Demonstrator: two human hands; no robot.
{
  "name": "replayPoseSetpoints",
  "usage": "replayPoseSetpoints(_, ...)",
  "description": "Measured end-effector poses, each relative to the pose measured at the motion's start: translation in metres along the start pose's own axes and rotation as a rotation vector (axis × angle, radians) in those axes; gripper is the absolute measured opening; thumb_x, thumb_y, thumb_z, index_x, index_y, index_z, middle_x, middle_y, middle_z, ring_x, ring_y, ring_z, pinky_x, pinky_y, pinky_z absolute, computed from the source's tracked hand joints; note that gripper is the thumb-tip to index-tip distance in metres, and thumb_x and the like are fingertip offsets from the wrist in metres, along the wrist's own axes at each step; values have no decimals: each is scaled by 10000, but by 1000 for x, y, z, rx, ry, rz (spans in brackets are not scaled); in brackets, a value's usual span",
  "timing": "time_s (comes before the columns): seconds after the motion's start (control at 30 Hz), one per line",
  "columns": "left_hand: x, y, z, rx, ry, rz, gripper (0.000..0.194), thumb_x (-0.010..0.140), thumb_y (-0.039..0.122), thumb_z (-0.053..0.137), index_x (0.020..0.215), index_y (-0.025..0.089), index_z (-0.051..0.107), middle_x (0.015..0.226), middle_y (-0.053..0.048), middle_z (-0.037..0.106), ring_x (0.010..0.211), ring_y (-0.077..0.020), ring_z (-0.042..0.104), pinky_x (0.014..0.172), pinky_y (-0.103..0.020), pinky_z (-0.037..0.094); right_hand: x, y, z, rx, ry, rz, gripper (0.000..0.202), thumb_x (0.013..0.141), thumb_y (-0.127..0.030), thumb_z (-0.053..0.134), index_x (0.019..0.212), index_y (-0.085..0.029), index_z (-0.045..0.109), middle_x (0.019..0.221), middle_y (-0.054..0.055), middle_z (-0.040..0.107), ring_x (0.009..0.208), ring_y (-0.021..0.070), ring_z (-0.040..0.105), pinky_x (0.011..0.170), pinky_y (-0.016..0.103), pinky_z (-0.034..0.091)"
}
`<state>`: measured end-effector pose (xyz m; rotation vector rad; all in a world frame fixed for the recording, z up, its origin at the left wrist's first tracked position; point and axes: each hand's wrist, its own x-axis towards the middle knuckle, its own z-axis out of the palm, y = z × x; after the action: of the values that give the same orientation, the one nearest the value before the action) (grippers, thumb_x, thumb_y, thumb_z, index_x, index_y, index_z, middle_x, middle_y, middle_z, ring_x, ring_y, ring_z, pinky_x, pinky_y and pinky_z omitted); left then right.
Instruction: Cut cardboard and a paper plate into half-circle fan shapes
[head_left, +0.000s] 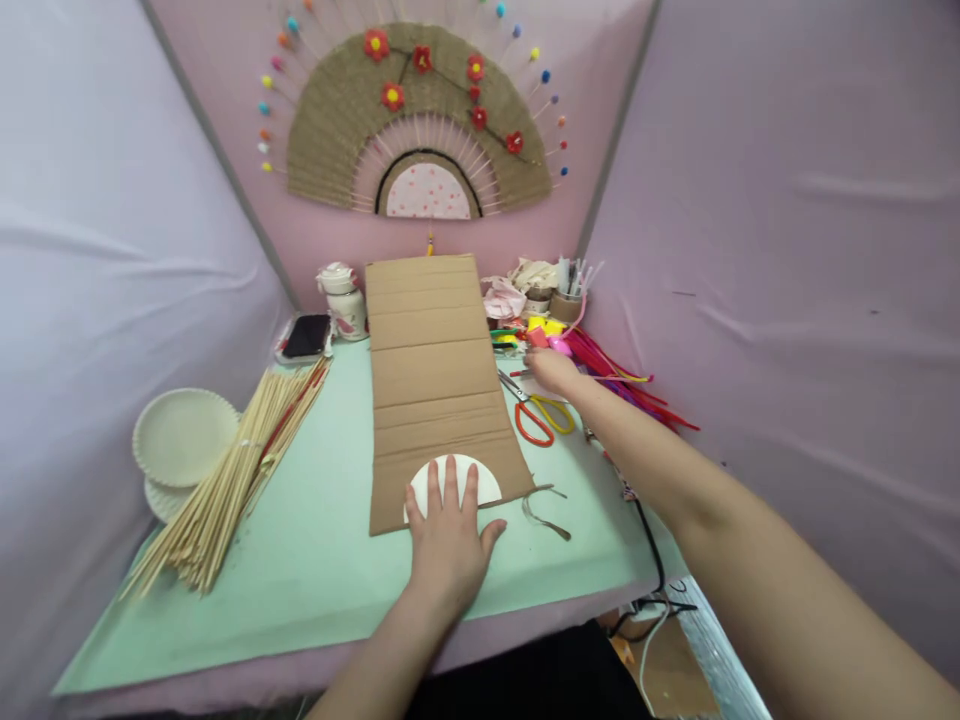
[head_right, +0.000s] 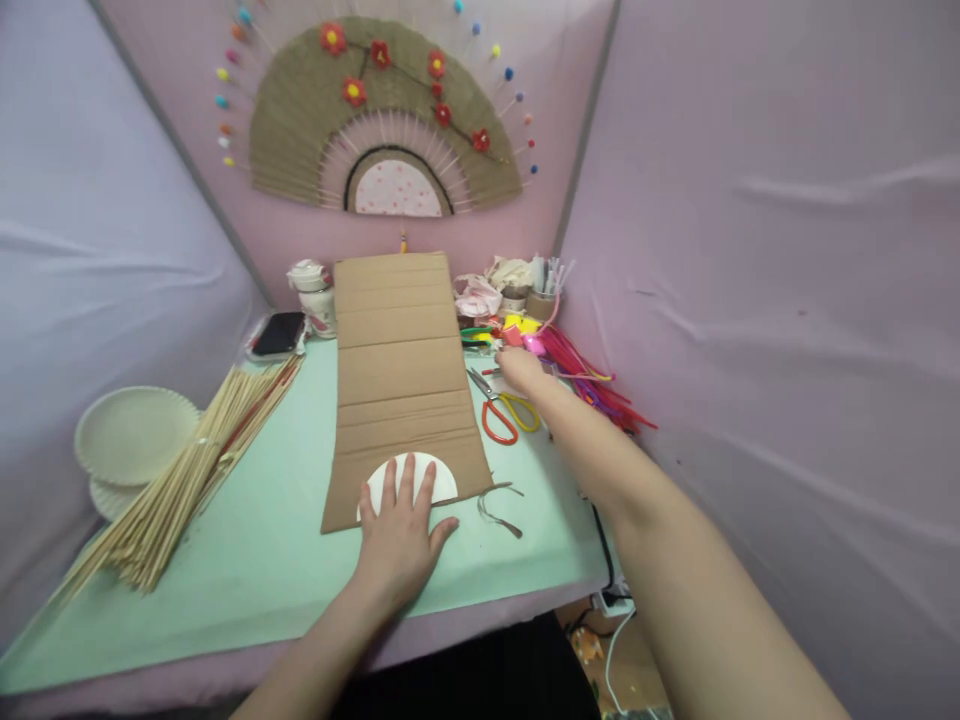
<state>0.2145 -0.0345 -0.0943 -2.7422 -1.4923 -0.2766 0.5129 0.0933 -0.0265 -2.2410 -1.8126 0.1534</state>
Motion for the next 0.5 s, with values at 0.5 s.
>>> replayPoseSetpoints(0.5,-2,2,-6,-80,-29,-10,728,899,622,366,1496,205,331,1590,-145,229,1470,-357,117,1145,-634,86,-17,-43,-12,103,487,26,236,938,-289,397,1061,-142,534,906,124,616,836,262,573,699,352,418)
